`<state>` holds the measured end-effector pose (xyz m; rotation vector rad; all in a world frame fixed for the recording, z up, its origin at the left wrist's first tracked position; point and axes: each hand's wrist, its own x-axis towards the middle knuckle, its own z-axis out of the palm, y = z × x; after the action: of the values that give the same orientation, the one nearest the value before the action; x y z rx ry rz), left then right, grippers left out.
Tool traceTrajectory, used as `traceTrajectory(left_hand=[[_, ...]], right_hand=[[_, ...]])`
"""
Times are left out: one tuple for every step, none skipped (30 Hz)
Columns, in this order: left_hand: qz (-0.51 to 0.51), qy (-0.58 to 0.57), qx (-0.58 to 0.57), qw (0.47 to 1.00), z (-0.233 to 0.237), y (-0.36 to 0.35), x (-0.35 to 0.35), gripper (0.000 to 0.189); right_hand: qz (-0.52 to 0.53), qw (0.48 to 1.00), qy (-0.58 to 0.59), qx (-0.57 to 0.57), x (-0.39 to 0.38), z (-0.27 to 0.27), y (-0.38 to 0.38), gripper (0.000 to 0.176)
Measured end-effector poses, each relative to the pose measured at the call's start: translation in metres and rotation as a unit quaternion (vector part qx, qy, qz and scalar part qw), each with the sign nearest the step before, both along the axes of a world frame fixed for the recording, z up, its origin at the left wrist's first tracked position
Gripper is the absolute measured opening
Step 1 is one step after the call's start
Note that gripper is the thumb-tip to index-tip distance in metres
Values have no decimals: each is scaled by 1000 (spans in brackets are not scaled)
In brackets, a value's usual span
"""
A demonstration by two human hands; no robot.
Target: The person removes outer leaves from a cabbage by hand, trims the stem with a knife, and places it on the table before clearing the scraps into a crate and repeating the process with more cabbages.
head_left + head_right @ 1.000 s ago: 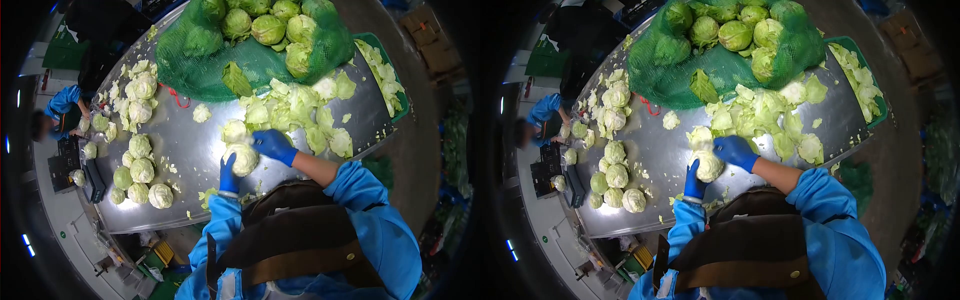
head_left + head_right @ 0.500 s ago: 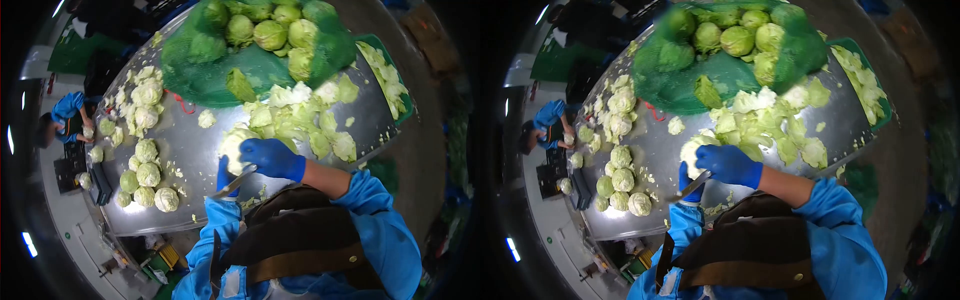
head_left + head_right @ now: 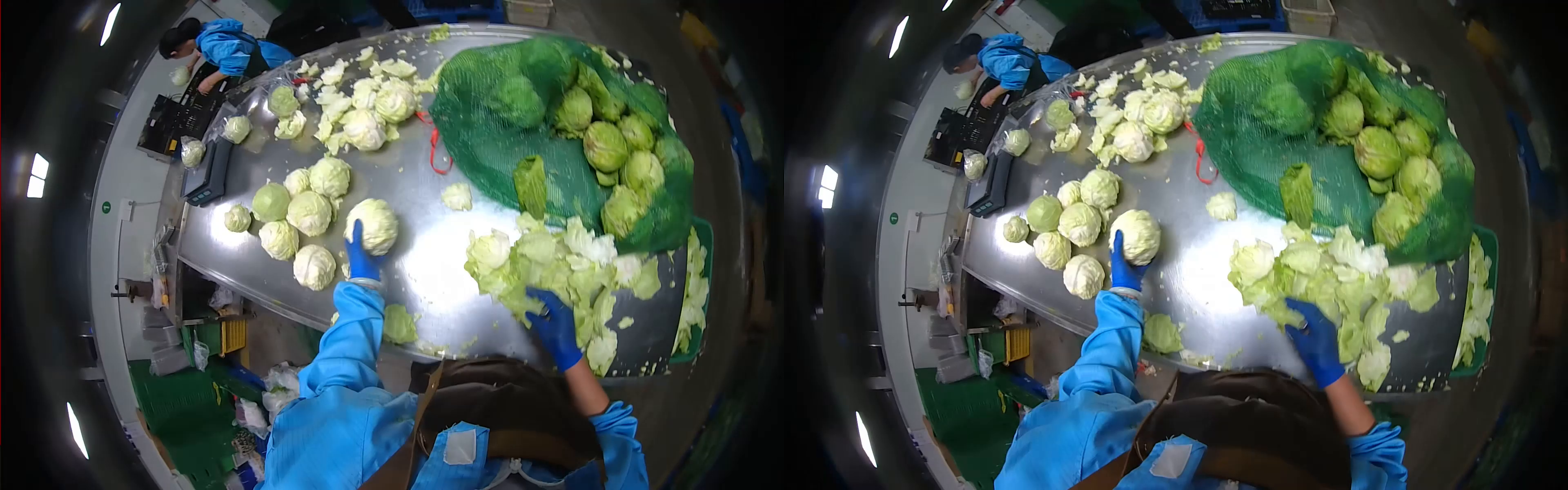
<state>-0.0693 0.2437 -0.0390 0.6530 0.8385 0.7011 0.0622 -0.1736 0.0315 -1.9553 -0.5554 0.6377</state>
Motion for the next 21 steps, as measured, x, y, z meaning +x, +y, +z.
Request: traceTrajectory(left_hand=[[39,14,3,999,-3,19,-7,73],[69,44,27,996,1,32,-9,74],[101,76,50,991,3,43,-12,75],[138,109,64,982,4,52,-13,78],[140,92,81,983,8,61,-12,82],[182,123,122,968,-1,75,-10,82],[224,157,159,949,-15,87,-9,82],[239,176,184,937,-28,100,-7,82],[250,195,207,925,-40,113,-4,82],[258,212,229,914,-49,124,4,82],[243,152,241,927,-43,127,13,75],[283,165,237,914,-39,134,28,70],[322,178,234,900,-39,143,41,66],[310,222,267,885,-38,157,48,59],[289,265,300,870,-36,177,53,52],[258,312,339,849,-37,200,61,52],[219,349,373,831,-40,226,62,51],[180,387,407,808,-40,253,70,51],[138,423,435,783,-43,279,78,51],[100,455,458,757,-44,301,86,50],[76,497,480,718,-47,325,93,50]], right_hand=[[7,999,36,9,-6,-4,7,45],[8,999,25,33,-11,-7,16,41],[9,998,15,55,-15,-10,23,38],[20,998,-2,60,-16,-14,30,35],[35,998,-37,43,-15,-14,37,33],[37,999,-10,30,-12,-9,44,33],[38,999,19,13,-10,-4,51,33],[45,999,16,14,-7,-5,57,33],[50,999,15,12,-4,-7,62,33],[51,999,12,9,-1,-8,64,33],[61,998,11,0,3,-8,67,33],[69,997,11,-9,6,-7,71,34],[77,997,11,-17,9,-6,75,34],[92,995,-3,-31,13,-6,79,34],[112,992,-48,-29,15,-10,81,35],[121,988,-91,-33,14,-19,81,37],[119,983,-134,-43,13,-27,79,38],[148,976,-149,-53,14,-37,79,41],[171,970,-159,-64,13,-46,81,43],[196,952,-228,-67,9,-53,87,43],[229,925,-295,-72,6,-58,95,44]])
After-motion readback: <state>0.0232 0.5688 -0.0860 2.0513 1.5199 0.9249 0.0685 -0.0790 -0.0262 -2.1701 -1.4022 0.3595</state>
